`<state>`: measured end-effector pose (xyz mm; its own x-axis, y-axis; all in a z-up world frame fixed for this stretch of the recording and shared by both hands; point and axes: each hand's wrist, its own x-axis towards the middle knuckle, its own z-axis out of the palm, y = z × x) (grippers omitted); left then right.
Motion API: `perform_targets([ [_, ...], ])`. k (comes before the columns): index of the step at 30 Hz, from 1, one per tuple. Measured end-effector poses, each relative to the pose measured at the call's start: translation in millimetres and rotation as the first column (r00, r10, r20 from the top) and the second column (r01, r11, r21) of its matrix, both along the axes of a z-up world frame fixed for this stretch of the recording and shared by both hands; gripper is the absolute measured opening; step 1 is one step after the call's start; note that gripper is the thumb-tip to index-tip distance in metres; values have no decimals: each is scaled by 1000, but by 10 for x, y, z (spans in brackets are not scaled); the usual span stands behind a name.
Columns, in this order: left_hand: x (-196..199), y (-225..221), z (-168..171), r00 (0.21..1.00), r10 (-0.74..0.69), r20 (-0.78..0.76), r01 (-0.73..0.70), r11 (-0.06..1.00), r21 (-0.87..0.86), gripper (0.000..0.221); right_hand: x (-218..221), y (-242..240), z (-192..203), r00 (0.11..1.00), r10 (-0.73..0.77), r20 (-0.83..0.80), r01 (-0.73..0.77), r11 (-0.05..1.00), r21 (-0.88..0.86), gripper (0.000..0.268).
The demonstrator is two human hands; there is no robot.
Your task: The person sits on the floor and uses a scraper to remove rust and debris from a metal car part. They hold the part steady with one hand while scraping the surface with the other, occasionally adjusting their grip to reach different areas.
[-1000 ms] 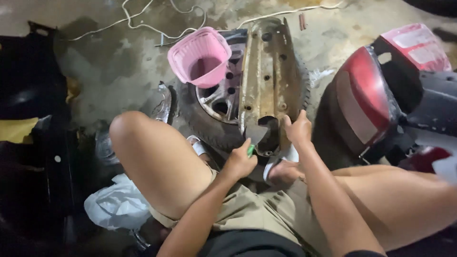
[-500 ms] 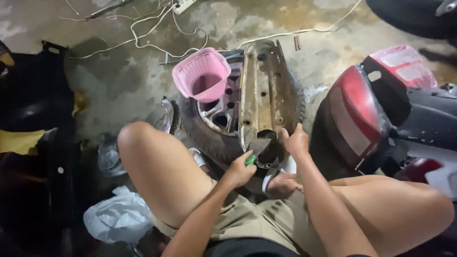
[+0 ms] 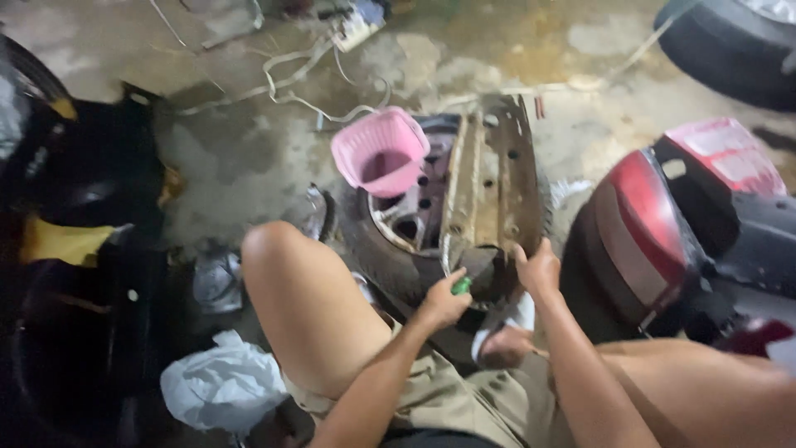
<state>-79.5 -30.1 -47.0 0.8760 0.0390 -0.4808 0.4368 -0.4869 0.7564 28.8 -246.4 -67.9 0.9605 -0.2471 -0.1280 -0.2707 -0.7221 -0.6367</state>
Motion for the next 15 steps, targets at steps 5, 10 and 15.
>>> perform_targets([
  [5, -261, -73, 95, 998, 10, -57, -9, 1000, 15, 72, -108, -138, -12, 995, -4, -100, 3, 1000, -11, 73],
  [10, -104, -55, 146, 998, -21, -64, 24, 999, 47, 71, -191, -30, 374, 984, -26, -177, 34, 999, 40, 77],
  [15, -84, -112, 483, 996, -28, -82, 31, 999, 33, 73, -96, -74, 255, 979, 0, -203, 5, 1000, 21, 82],
])
